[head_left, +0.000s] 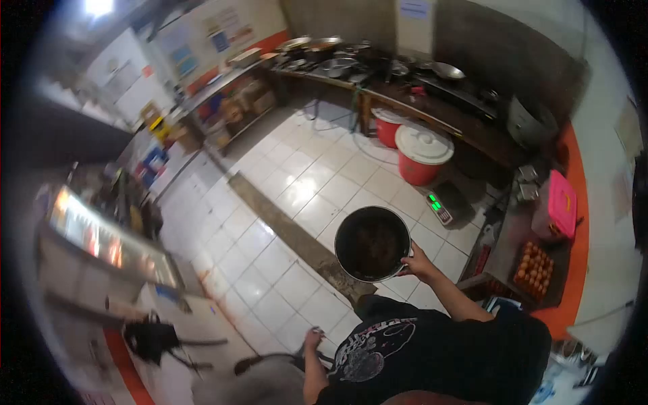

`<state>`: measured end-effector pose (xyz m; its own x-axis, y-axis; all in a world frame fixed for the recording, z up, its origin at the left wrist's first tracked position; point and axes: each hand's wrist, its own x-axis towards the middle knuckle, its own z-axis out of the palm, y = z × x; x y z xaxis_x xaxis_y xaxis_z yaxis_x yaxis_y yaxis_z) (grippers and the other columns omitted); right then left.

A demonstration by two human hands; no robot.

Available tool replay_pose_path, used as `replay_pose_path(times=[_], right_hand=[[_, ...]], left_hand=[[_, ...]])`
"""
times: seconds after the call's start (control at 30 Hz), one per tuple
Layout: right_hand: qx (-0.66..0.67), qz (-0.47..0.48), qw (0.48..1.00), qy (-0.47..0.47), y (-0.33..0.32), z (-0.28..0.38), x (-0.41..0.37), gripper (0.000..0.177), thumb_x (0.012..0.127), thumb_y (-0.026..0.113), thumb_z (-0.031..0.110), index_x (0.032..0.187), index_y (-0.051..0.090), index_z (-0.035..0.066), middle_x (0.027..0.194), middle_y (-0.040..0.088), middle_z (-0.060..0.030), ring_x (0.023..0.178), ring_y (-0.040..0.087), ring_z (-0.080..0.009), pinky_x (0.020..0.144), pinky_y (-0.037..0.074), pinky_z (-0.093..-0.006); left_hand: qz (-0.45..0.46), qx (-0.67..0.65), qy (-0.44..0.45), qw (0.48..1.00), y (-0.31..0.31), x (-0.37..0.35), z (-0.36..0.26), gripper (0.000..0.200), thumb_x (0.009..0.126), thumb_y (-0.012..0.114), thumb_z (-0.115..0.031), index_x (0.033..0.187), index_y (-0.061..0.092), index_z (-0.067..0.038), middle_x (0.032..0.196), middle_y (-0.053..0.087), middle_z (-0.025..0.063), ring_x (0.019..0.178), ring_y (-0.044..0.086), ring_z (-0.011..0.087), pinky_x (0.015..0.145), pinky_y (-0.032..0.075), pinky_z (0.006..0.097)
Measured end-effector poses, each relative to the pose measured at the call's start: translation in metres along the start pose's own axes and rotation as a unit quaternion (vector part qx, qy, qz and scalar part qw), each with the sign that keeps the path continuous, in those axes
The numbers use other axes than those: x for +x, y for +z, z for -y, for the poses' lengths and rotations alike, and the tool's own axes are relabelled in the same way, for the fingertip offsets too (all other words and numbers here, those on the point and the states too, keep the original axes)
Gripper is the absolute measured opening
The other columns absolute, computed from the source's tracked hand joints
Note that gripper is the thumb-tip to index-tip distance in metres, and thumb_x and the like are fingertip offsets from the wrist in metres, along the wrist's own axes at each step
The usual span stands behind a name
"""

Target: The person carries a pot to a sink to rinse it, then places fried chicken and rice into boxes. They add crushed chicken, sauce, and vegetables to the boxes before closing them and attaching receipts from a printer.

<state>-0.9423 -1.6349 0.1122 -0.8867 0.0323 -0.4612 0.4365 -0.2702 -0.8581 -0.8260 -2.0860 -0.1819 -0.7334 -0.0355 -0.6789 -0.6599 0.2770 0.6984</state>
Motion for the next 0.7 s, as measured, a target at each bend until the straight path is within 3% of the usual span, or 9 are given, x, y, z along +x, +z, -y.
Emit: replay_pose_path(times=[0.13, 0.27, 0.33, 0.4, 0.43, 0.47, 0.53, 0.6, 0.7], right_hand=[[0.019, -0.066, 0.996, -0.051, 0.025, 0.010, 0.077, 0.077, 0.084, 0.046, -0.014, 0.150, 0.019, 0.017, 0.129, 0.050, -0.0194, 0.094, 0.066, -0.0346, 0.065, 0.064, -0.0435], [-0.016, -0.107, 0.991, -0.081, 0.065, 0.042, 0.176, 0.079, 0.083, 0.043, -0.013, 0.151, 0.016, 0.017, 0.125, 0.053, -0.0244, 0.087, 0.069, -0.0354, 0.060, 0.064, -0.0409], [-0.024, -0.102, 0.990, -0.091, 0.095, 0.069, 0.231, 0.078, 0.084, 0.043, -0.013, 0.151, 0.016, 0.017, 0.125, 0.053, -0.0246, 0.087, 0.069, -0.0353, 0.060, 0.064, -0.0410], [-0.057, -0.125, 0.986, -0.095, 0.153, 0.088, 0.285, 0.076, 0.084, 0.042, -0.011, 0.150, 0.015, 0.017, 0.125, 0.053, -0.0241, 0.088, 0.068, -0.0358, 0.060, 0.064, -0.0416], [-0.064, -0.105, 0.988, -0.092, 0.181, 0.092, 0.318, 0.076, 0.084, 0.042, -0.011, 0.150, 0.015, 0.017, 0.125, 0.053, -0.0241, 0.088, 0.068, -0.0358, 0.060, 0.064, -0.0416], [-0.039, -0.082, 0.992, -0.087, 0.211, 0.096, 0.357, 0.075, 0.085, 0.043, -0.010, 0.150, 0.014, 0.017, 0.124, 0.053, -0.0238, 0.088, 0.068, -0.0359, 0.059, 0.064, -0.0420], [0.007, -0.011, 0.998, -0.057, 0.275, 0.113, 0.424, 0.074, 0.087, 0.045, -0.009, 0.149, 0.011, 0.017, 0.127, 0.050, -0.0227, 0.090, 0.067, -0.0361, 0.059, 0.064, -0.0428], [0.012, 0.066, 0.993, -0.097, 0.353, 0.143, 0.464, 0.071, 0.088, 0.046, -0.008, 0.148, 0.016, 0.016, 0.134, 0.043, -0.0204, 0.093, 0.066, -0.0346, 0.060, 0.064, -0.0433], [0.023, 0.147, 0.989, -0.017, 0.457, 0.169, 0.524, 0.068, 0.089, 0.048, -0.009, 0.146, 0.021, 0.016, 0.128, 0.047, -0.0162, 0.088, 0.066, -0.0295, 0.061, 0.063, -0.0401]], left_hand=[[-0.095, -0.036, 0.069, 0.992, -0.099, 0.079, -0.148, 0.039, 0.090, 0.055, -0.010, 0.126, 0.049, 0.004, 0.095, 0.068, 0.0164, 0.077, 0.068, 0.0205, 0.062, 0.052, 0.0293], [-0.119, -0.091, 0.085, 0.985, -0.158, 0.139, -0.200, 0.035, 0.092, 0.052, -0.007, 0.124, 0.049, 0.005, 0.095, 0.068, 0.0170, 0.076, 0.068, 0.0203, 0.060, 0.052, 0.0278], [-0.095, -0.012, 0.038, 0.995, -0.182, 0.160, -0.180, 0.033, 0.096, 0.052, -0.021, 0.123, 0.050, -0.002, 0.100, 0.066, 0.0161, 0.081, 0.068, 0.0249, 0.065, 0.055, 0.0348], [-0.040, -0.149, -0.096, 0.983, -0.205, 0.164, -0.147, 0.024, 0.097, 0.047, -0.014, 0.115, 0.056, -0.002, 0.096, 0.068, 0.0152, 0.075, 0.068, 0.0241, 0.062, 0.057, 0.0332], [-0.015, 0.011, -0.079, 0.997, -0.211, 0.129, -0.175, 0.025, 0.097, 0.048, -0.018, 0.114, 0.057, -0.003, 0.098, 0.067, 0.0173, 0.080, 0.068, 0.0257, 0.066, 0.057, 0.0368], [-0.028, -0.173, -0.180, 0.968, -0.222, 0.166, -0.085, 0.031, 0.095, 0.054, -0.024, 0.118, 0.057, -0.003, 0.100, 0.067, 0.0178, 0.086, 0.067, 0.0273, 0.071, 0.057, 0.0397], [-0.171, -0.241, -0.271, 0.916, -0.229, 0.144, -0.058, 0.040, 0.092, 0.060, -0.030, 0.119, 0.058, -0.001, 0.106, 0.066, 0.0184, 0.093, 0.066, 0.0292, 0.079, 0.055, 0.0403], [-0.172, -0.255, -0.270, 0.912, -0.240, 0.127, -0.056, 0.040, 0.091, 0.060, -0.030, 0.117, 0.059, 0.000, 0.105, 0.066, 0.0181, 0.093, 0.066, 0.0288, 0.080, 0.054, 0.0403], [-0.195, -0.292, -0.286, 0.891, -0.256, 0.124, -0.068, 0.039, 0.091, 0.060, -0.030, 0.115, 0.060, 0.001, 0.104, 0.067, 0.0176, 0.092, 0.065, 0.0283, 0.081, 0.053, 0.0404]])
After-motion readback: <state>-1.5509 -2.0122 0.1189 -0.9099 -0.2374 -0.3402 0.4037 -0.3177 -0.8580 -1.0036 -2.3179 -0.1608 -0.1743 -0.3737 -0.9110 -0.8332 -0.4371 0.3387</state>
